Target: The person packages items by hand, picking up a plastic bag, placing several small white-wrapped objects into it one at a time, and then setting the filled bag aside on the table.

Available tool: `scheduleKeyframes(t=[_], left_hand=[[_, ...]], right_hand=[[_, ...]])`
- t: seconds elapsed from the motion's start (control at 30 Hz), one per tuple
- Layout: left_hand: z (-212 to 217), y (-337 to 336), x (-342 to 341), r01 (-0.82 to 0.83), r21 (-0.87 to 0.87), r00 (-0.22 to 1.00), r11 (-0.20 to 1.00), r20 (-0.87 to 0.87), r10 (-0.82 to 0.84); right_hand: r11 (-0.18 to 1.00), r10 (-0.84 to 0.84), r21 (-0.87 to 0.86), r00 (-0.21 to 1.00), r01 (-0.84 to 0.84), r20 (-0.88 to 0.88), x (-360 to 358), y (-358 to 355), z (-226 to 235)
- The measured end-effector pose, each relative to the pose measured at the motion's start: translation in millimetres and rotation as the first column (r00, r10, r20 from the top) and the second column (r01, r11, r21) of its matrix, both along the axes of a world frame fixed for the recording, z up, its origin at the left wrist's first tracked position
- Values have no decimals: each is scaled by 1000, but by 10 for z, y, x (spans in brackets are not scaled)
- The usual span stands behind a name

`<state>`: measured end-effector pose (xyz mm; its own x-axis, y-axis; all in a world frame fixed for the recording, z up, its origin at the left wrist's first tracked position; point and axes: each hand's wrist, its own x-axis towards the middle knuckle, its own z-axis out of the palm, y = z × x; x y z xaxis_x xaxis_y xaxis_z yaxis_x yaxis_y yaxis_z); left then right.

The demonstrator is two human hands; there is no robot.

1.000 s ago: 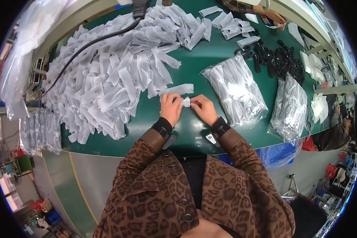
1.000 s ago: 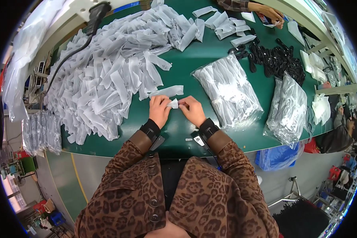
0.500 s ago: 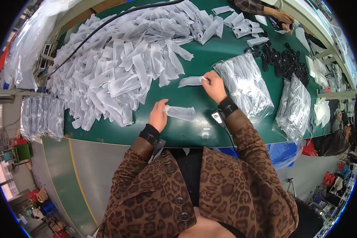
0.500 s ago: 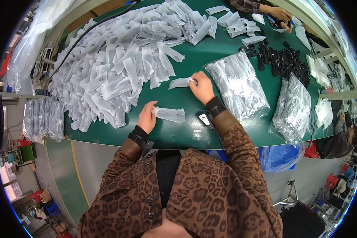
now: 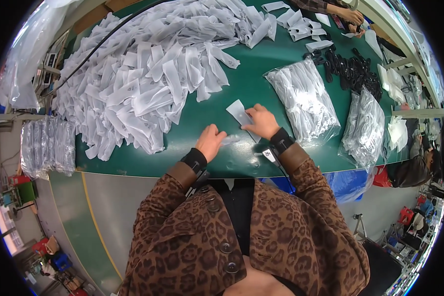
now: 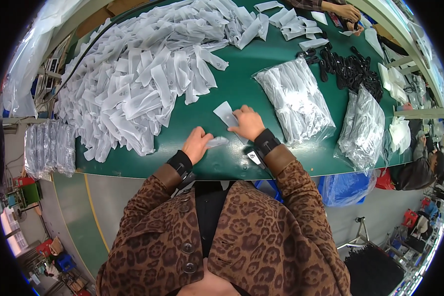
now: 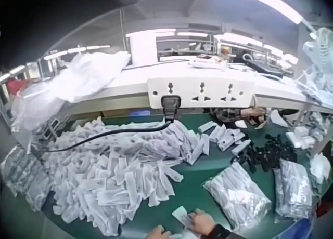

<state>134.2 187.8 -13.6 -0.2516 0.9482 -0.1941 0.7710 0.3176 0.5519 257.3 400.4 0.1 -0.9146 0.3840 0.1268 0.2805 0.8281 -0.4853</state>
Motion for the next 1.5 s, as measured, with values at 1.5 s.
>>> scheduleKeyframes(t=[1.5], left_hand=[[-149,-84,-47,323,259,926,910,-284,-248]], right_hand=[[966,19,-251,988,-58,-154,-128,-96,-58]])
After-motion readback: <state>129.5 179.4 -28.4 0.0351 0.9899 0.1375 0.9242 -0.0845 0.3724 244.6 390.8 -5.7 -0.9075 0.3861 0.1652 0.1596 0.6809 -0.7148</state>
